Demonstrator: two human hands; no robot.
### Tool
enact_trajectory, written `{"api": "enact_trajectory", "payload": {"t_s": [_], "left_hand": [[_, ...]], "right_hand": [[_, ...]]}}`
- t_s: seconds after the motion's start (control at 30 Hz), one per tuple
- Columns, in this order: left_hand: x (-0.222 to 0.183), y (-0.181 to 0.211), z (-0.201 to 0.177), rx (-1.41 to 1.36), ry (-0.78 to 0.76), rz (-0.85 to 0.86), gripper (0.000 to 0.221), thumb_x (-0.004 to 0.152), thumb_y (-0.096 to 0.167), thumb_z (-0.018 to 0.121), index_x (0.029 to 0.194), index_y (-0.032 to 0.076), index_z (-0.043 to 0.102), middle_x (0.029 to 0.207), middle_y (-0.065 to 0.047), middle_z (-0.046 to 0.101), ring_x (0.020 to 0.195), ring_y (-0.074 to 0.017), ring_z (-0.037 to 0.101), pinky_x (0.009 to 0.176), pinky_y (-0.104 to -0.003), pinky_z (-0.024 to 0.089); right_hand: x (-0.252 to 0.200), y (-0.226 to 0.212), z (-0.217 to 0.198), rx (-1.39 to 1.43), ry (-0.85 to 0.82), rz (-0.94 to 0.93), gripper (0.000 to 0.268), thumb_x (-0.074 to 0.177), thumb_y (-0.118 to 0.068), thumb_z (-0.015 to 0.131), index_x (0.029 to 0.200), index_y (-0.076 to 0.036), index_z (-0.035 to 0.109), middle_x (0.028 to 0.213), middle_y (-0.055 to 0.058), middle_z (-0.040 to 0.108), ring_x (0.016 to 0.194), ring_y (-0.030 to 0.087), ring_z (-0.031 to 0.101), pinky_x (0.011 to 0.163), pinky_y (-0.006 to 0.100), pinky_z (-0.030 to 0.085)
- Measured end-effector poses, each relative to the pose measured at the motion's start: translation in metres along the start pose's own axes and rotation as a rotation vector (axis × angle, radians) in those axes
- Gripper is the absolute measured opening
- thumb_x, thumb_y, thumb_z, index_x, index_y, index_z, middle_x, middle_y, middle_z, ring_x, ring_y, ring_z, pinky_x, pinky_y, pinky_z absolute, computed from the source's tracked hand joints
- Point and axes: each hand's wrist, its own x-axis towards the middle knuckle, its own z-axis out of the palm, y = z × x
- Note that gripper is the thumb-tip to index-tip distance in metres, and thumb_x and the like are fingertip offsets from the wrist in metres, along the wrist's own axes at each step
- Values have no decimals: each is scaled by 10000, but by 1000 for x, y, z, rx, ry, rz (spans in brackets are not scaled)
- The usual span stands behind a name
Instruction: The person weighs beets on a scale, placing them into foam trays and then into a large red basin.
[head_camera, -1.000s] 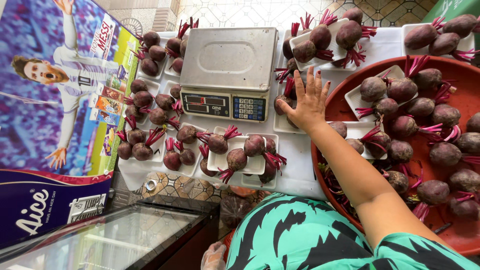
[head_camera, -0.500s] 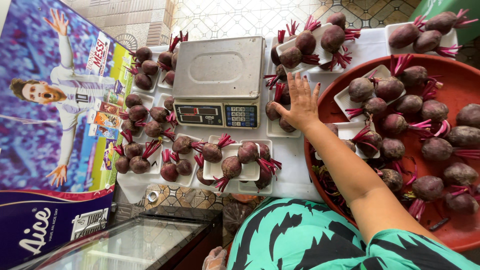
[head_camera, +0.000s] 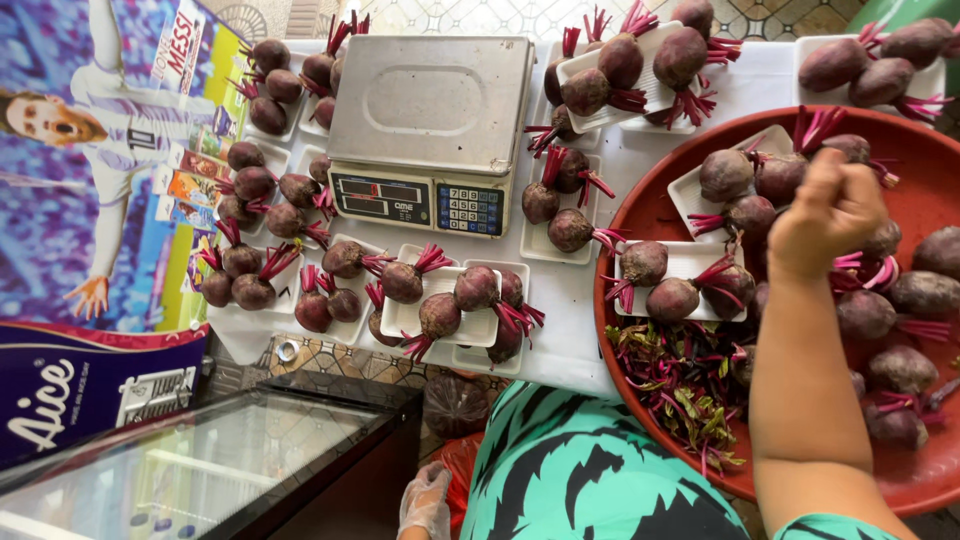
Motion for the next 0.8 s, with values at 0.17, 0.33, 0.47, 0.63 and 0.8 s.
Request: {"api": "enact_trajectory", "payload": {"t_s": [0.17,0.33,0.47,0.63,0.8], "left_hand": [[30,-47,54,-119,6,66,452,929,413,666,1344,238,701,1301,-17,739,1156,-179,703,989,-285,513],[43,-88,74,60,-12,42,521,894,541,604,1377,351,649,1348,85,725,1204,-172,686,1009,-302,507],[49,-117,98,-12,63,102,602,802,566,604,1365,359,649,1351,3,711,1242,-211,671,1064,-325,504],[14,-137,141,-352,107,107,617,817,504,568,1387,276,639,1373,52,704,1280,-137,654,1106,-261,450],[-19,-213,224,-602,89,39,493,933,499,605,1369,269,619,1341,54,694,1185,-136,680,1040,-262,498]], "right_hand": [[0,5,-20,67,61,17,519,1157,7,608,729,-50,321,619,56,326,613,162,287,759,383,358],[-29,21,-8,187,126,292,525,1144,-110,669,700,-80,392,576,45,404,500,120,331,492,293,276],[-64,-1,21,175,-177,207,571,1198,-63,682,706,-74,392,643,32,359,640,136,330,648,379,267],[-127,-62,64,401,-549,184,587,1248,-33,665,750,-62,356,607,61,335,589,148,319,619,380,246],[-225,-150,43,427,-1149,-108,521,1297,-97,674,811,20,525,668,72,392,681,177,351,670,401,276]]}}
